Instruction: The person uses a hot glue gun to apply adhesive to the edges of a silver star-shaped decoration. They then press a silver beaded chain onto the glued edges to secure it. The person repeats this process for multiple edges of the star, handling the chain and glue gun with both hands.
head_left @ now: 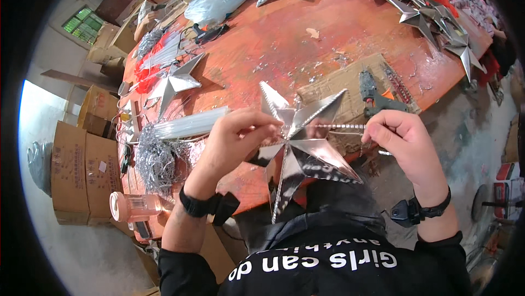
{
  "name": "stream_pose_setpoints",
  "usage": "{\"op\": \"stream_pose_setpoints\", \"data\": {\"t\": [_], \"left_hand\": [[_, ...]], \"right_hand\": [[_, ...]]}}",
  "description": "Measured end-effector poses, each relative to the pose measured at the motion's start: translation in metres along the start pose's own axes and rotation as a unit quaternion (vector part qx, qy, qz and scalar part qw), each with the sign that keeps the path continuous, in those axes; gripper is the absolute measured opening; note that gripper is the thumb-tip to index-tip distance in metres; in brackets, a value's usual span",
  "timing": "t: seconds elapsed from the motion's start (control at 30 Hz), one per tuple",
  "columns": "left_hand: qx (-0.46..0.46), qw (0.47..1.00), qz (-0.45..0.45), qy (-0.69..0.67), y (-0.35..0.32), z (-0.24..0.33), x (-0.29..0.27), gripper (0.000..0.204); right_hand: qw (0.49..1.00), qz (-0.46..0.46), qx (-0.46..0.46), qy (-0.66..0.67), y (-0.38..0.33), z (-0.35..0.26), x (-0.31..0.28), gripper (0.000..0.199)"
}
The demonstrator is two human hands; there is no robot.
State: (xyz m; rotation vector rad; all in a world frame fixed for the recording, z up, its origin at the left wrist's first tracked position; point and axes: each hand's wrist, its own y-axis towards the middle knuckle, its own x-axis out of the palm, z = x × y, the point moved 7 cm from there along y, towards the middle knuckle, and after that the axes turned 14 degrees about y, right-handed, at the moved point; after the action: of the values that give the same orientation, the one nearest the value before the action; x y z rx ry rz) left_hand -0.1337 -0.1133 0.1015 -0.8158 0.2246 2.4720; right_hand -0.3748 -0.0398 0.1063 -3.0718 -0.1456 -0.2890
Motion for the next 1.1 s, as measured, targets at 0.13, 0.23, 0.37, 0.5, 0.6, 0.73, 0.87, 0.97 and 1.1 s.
{"op": "stream_pose_setpoints", "data": {"t": [0.13, 0.23, 0.37, 0.5, 0.6, 0.73, 0.87, 0.97, 1.1], "left_hand": [[0.003, 0.999, 0.035, -0.011, -0.015, 0.021, -0.008, 0.014], [0.018, 0.993, 0.053, -0.104, -0.022, 0.025, -0.009, 0.013], [0.013, 0.989, 0.076, -0.123, -0.024, 0.032, -0.006, 0.013], [-0.009, 0.99, 0.113, -0.089, -0.025, 0.033, -0.004, 0.012], [-0.001, 0.993, 0.118, -0.017, -0.023, 0.034, -0.003, 0.01], [0.022, 0.99, 0.109, 0.085, -0.014, 0.04, -0.004, 0.008], [-0.064, 0.994, 0.037, 0.077, -0.009, 0.03, 0.003, 0.009], [-0.1, 0.988, -0.039, 0.107, -0.003, 0.02, 0.012, 0.01], [-0.093, 0.985, -0.05, 0.138, 0.0, 0.018, 0.013, 0.014]], "right_hand": [[0.996, 0.013, -0.029, -0.089, -0.012, -0.009, -0.006, 0.014], [0.98, 0.015, -0.078, -0.184, -0.023, -0.022, -0.007, 0.012], [0.962, 0.009, -0.123, -0.245, -0.036, -0.025, -0.013, 0.008], [0.991, 0.069, -0.017, -0.11, -0.045, -0.008, -0.023, 0.014], [0.967, 0.002, -0.033, -0.252, -0.049, -0.019, -0.013, 0.021], [0.942, -0.033, -0.107, -0.318, -0.053, -0.016, -0.006, 0.012], [0.944, -0.047, -0.1, -0.312, -0.055, -0.013, -0.002, 0.009], [0.953, -0.034, -0.082, -0.29, -0.056, -0.005, 0.0, 0.01], [0.952, -0.048, -0.092, -0.288, -0.056, -0.001, 0.006, 0.01]]}}
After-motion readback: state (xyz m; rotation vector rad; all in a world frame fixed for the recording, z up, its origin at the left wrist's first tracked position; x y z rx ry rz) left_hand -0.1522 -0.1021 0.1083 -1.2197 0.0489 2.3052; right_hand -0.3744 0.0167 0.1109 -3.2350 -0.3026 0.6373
